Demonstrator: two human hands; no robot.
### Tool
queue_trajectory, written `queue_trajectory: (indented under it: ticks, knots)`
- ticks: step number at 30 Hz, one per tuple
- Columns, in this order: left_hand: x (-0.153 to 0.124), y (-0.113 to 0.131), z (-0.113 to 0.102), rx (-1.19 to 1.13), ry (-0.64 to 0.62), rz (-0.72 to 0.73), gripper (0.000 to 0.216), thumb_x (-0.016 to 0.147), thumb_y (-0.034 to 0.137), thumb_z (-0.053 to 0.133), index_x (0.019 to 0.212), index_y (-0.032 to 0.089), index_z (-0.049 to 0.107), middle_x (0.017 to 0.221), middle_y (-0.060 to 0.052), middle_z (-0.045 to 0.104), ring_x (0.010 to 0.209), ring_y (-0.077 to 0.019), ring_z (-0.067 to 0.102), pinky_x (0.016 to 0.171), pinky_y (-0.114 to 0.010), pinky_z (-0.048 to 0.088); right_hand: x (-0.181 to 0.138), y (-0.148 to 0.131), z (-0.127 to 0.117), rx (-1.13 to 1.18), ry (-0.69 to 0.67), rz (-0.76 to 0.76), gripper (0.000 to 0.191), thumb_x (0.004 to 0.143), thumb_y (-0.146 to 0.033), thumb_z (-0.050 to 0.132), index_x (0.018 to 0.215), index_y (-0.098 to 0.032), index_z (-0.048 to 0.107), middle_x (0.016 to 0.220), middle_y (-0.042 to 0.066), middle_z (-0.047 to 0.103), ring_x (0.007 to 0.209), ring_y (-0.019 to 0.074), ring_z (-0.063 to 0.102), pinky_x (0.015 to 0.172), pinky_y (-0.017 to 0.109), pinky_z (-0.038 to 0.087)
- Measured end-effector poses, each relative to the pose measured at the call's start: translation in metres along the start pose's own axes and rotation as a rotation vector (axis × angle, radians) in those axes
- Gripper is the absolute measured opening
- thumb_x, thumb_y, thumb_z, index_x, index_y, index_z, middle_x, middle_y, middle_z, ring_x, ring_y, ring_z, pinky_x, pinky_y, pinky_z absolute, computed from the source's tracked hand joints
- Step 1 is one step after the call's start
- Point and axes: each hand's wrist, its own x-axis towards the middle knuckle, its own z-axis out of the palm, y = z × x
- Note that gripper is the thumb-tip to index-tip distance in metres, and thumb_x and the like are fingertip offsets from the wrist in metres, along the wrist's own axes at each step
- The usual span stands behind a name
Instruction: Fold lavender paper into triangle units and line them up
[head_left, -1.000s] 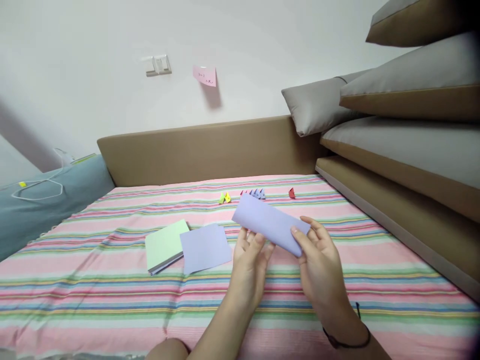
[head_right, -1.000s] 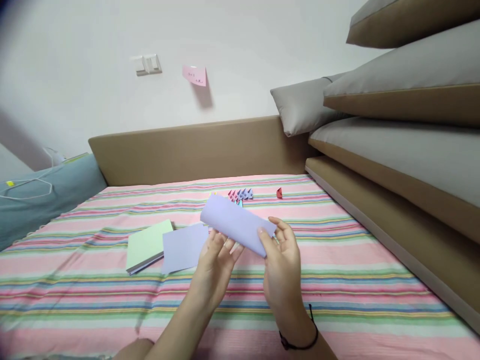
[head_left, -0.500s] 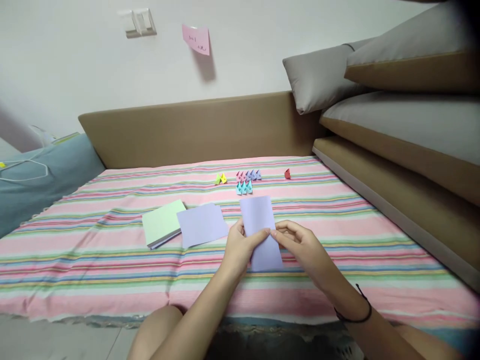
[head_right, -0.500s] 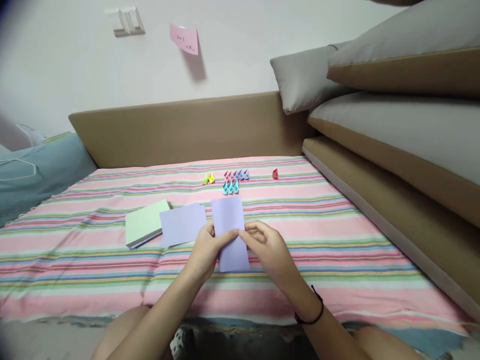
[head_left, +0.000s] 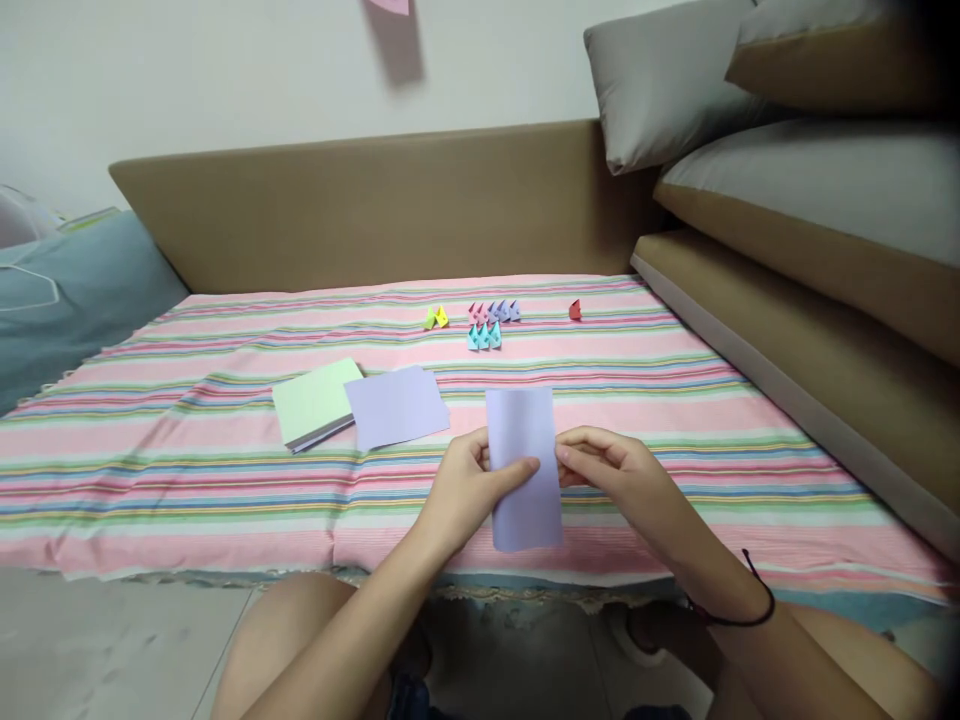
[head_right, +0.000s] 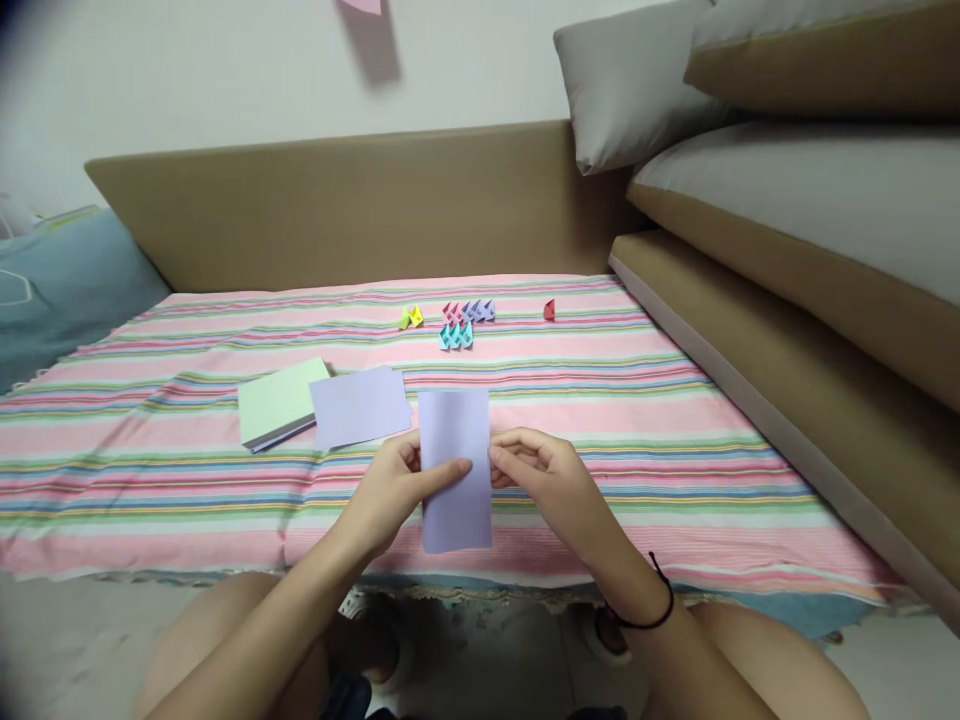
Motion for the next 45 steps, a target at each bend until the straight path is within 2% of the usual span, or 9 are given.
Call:
queue_trajectory:
  ticks: [6, 12, 17, 30, 38, 43, 45]
  knots:
    - [0.012, -0.009, 0.002, -0.071, -0.001, -0.027, 0.021, 0.068, 0.029, 0.074, 0.080, 0.014, 0.068, 0.074, -0.005, 0.068, 0.067, -0.0177, 0.060, 0.060, -0.026, 0.044, 0.003, 0.002, -0.002, 0.027, 0.004, -0.006, 0.023, 0.085, -0.039, 0.059, 0.092, -0.022, 0.071, 0.089, 0.002, 0.070, 0.079, 0.0168, 0.066, 0.075, 0.032, 0.055]
    - [0.014, -0.009, 0.007, -0.088, -0.038, -0.056, 0.020, 0.069, 0.031, 0.074, 0.082, 0.016, 0.071, 0.081, -0.006, 0.072, 0.071, -0.0196, 0.064, 0.064, -0.027, 0.048, 0.001, -0.002, -0.007, -0.076, 0.076, -0.002, 0.020, 0.075, -0.038, 0.070, 0.086, -0.022, 0.069, 0.081, 0.002, 0.068, 0.077, 0.0187, 0.064, 0.073, 0.033, 0.055]
    - [0.011, -0.003, 0.012, 0.018, 0.001, -0.055, 0.016, 0.068, 0.030, 0.075, 0.074, 0.016, 0.069, 0.071, -0.004, 0.069, 0.064, -0.0176, 0.060, 0.057, -0.025, 0.045, 0.003, -0.001, -0.005, -0.119, 0.113, -0.039, 0.016, 0.077, -0.037, 0.068, 0.077, -0.022, 0.066, 0.077, 0.001, 0.065, 0.073, 0.0163, 0.061, 0.068, 0.029, 0.052]
    - [0.012, -0.003, 0.006, -0.042, 0.026, -0.040, 0.018, 0.073, 0.035, 0.072, 0.076, 0.017, 0.068, 0.073, -0.003, 0.068, 0.065, -0.0151, 0.060, 0.056, -0.023, 0.045, 0.007, -0.010, 0.005, -0.139, 0.148, -0.025, 0.013, 0.079, -0.034, 0.065, 0.075, -0.022, 0.067, 0.071, 0.000, 0.064, 0.068, 0.0143, 0.060, 0.063, 0.025, 0.051]
    - [0.016, -0.004, 0.005, -0.116, 0.026, -0.105, 0.022, 0.072, 0.036, 0.073, 0.080, 0.016, 0.070, 0.075, -0.004, 0.070, 0.067, -0.0162, 0.061, 0.057, -0.024, 0.046, 0.010, -0.012, 0.003, -0.057, 0.100, -0.012, 0.011, 0.078, -0.031, 0.069, 0.084, -0.023, 0.072, 0.079, 0.000, 0.068, 0.072, 0.0145, 0.062, 0.065, 0.025, 0.054]
    - [0.017, -0.009, 0.004, -0.146, -0.010, -0.127, 0.022, 0.074, 0.037, 0.072, 0.082, 0.016, 0.070, 0.083, -0.005, 0.071, 0.072, -0.0151, 0.061, 0.063, -0.024, 0.047, 0.008, -0.013, -0.001, -0.010, 0.064, -0.001, 0.018, 0.086, -0.034, 0.059, 0.086, -0.023, 0.073, 0.082, 0.001, 0.069, 0.070, 0.0129, 0.062, 0.065, 0.024, 0.055]
    - [0.017, -0.010, 0.004, -0.166, -0.022, -0.129, 0.022, 0.075, 0.036, 0.072, 0.085, 0.017, 0.070, 0.086, -0.005, 0.071, 0.073, -0.0153, 0.062, 0.064, -0.025, 0.048, 0.008, -0.013, -0.002, -0.006, 0.060, 0.001, 0.015, 0.085, -0.033, 0.061, 0.085, -0.024, 0.073, 0.081, 0.001, 0.069, 0.070, 0.0126, 0.063, 0.065, 0.024, 0.055]
